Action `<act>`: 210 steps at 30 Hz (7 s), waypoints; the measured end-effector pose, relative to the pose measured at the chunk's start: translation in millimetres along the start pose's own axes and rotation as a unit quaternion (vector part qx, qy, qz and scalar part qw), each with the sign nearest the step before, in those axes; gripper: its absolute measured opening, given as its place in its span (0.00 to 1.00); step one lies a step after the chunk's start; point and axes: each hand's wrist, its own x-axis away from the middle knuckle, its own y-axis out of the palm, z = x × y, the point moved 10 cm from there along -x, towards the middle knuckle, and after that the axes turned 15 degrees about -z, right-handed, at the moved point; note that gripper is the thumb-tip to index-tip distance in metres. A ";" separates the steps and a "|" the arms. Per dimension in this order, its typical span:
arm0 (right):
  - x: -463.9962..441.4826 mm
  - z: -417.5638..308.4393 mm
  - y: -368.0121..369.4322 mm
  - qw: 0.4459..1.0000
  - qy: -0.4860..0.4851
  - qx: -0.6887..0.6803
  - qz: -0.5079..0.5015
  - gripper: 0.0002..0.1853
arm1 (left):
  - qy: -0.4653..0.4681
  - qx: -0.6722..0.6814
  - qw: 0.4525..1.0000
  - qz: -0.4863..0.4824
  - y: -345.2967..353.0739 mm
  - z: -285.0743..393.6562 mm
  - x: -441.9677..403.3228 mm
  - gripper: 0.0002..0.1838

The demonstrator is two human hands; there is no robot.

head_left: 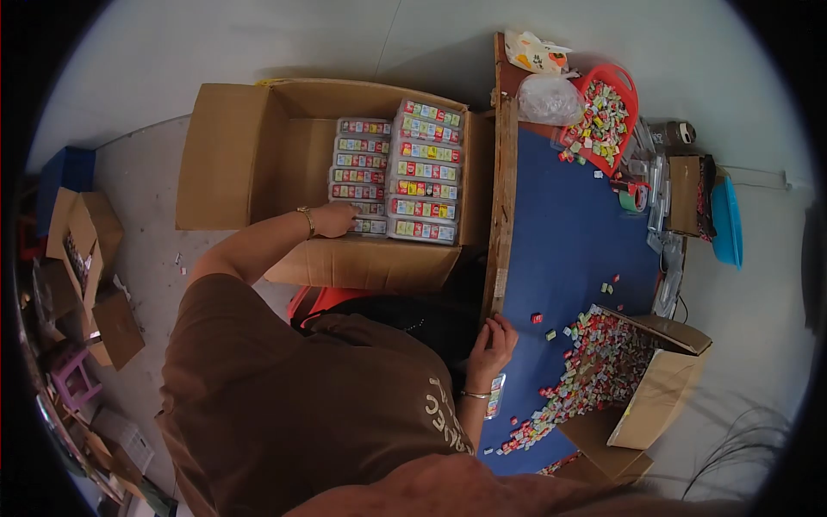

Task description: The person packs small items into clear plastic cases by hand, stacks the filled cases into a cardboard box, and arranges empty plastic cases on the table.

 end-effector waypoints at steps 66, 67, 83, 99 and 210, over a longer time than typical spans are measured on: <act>202.6 119.9 -61.4 0.952 0.293 -0.061 0.059 0.33 | 0.477 -0.226 0.850 -0.006 105.7 461.6 22.3 0.19; 207.9 121.3 -61.7 0.946 0.307 -0.079 0.062 0.33 | 0.472 -0.261 0.840 -0.060 131.8 468.3 16.0 0.23; 227.7 140.2 -49.6 0.935 0.315 -0.146 0.078 0.22 | 0.447 -0.417 0.774 -0.161 211.7 476.7 -12.5 0.32; 284.4 209.3 -51.1 0.849 0.398 -0.179 0.297 0.05 | 0.230 -0.286 0.881 0.298 -144.4 399.1 -147.9 0.18; 66.8 93.4 -51.7 0.816 0.078 -0.560 0.121 0.28 | 0.404 0.178 0.871 -0.216 111.1 428.0 20.0 0.29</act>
